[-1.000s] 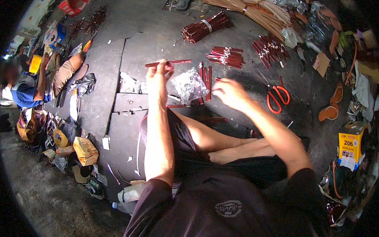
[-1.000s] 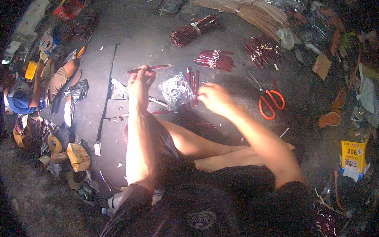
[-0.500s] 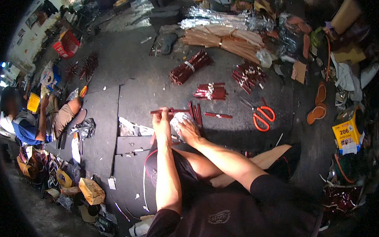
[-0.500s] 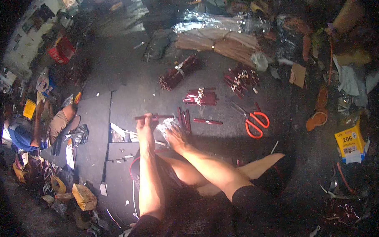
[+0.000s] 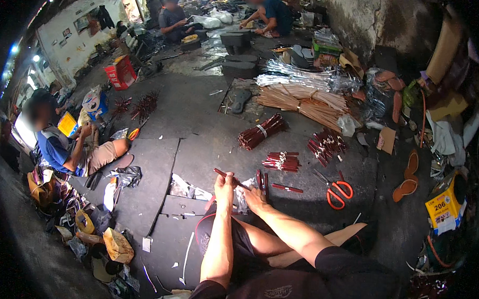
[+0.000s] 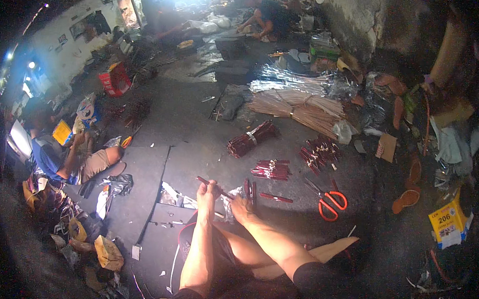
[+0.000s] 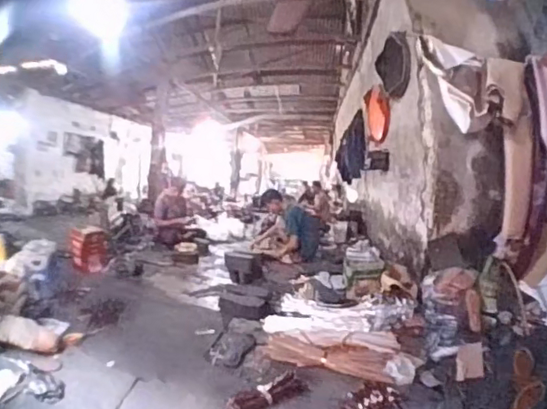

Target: The person sits on the floor and repeatedly cuts red sticks with scissors, then inserts small metallic pieces into the ends of the sticks. The person places the finished sticks into a small pile on the floor.

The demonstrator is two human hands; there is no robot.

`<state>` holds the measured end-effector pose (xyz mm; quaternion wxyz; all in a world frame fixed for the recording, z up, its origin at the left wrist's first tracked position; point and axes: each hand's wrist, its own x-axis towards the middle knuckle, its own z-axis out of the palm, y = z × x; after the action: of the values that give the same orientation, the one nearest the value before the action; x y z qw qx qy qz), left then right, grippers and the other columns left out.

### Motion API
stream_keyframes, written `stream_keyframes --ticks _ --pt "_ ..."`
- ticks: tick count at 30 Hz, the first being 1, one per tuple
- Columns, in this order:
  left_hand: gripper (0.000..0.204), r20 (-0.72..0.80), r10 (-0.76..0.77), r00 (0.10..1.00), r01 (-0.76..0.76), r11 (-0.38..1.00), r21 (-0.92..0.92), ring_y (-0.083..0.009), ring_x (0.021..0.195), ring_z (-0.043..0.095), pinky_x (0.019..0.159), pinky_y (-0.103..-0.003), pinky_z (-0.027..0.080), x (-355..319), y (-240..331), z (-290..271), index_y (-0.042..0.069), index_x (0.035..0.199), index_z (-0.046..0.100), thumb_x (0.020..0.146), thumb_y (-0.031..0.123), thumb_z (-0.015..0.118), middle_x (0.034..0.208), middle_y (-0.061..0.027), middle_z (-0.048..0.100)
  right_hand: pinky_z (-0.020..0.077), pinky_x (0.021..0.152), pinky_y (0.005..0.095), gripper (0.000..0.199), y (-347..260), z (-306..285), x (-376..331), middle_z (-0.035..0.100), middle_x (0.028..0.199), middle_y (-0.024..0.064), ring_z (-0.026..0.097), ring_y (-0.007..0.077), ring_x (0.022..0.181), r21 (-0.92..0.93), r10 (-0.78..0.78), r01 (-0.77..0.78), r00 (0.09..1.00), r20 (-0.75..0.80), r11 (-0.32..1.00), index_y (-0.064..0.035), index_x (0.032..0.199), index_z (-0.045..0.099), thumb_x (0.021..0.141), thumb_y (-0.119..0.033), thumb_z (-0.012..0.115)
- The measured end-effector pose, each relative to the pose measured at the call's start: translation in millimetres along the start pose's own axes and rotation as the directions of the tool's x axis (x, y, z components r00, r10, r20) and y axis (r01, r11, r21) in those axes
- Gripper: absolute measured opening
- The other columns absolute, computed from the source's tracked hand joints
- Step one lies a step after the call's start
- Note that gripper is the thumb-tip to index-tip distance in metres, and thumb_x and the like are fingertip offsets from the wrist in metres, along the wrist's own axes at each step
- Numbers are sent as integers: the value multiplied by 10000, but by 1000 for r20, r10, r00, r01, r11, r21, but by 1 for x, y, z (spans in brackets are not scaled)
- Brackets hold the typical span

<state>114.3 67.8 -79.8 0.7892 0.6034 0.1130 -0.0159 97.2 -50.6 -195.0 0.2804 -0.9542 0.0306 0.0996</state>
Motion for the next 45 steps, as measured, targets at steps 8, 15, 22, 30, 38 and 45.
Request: stream_keyframes --ticks 8,15,22,30,38,45 --pt "265 -18 31 999 -31 999 -35 -101 703 553 646 -262 464 -5 5 4 54 1027 616 1019 292 501 764 -11 578 541 719 475 203 1 -19 -14 640 938 206 663 378 849 -116 -369 353 913 -175 928 -6 941 653 906 -85 469" --pt "241 -73 75 995 -56 970 237 -116 621 482 597 -273 430 -9 10 -3 88 1054 640 989 295 536 756 29 535 556 696 384 180 -10 -46 -18 692 831 182 695 278 709 387 -141 209 970 -196 898 32 958 658 904 -136 623" --pt "396 56 112 992 -118 679 724 -269 762 664 722 -393 495 -30 14 26 -26 956 679 903 365 643 761 -169 677 557 610 272 171 11 -71 -10 684 819 84 662 129 696 754 59 144 970 -235 641 25 1002 657 933 -128 621" --pt "201 354 -287 890 382 893 -238 -39 569 381 509 -201 327 -78 9 53 49 1043 626 973 234 592 781 30 563 519 664 340 106 -11 -192 -111 666 805 111 673 226 735 396 -271 466 848 -456 791 -48 893 657 875 -152 662" --pt "225 690 -234 685 545 793 -272 -38 599 369 535 -195 326 -127 57 80 -7 1072 621 1001 193 544 839 18 581 549 856 336 532 -4 -256 -177 609 1051 105 618 196 980 615 -302 524 849 -434 589 -66 1269 524 801 -118 772" --pt "216 762 -237 603 685 643 -342 -44 620 390 538 -186 333 -144 71 82 -22 1052 629 1005 164 530 924 -47 604 515 829 371 458 -3 -280 -183 641 1011 106 652 253 923 390 -512 676 733 -448 626 -59 1169 598 753 -144 771"
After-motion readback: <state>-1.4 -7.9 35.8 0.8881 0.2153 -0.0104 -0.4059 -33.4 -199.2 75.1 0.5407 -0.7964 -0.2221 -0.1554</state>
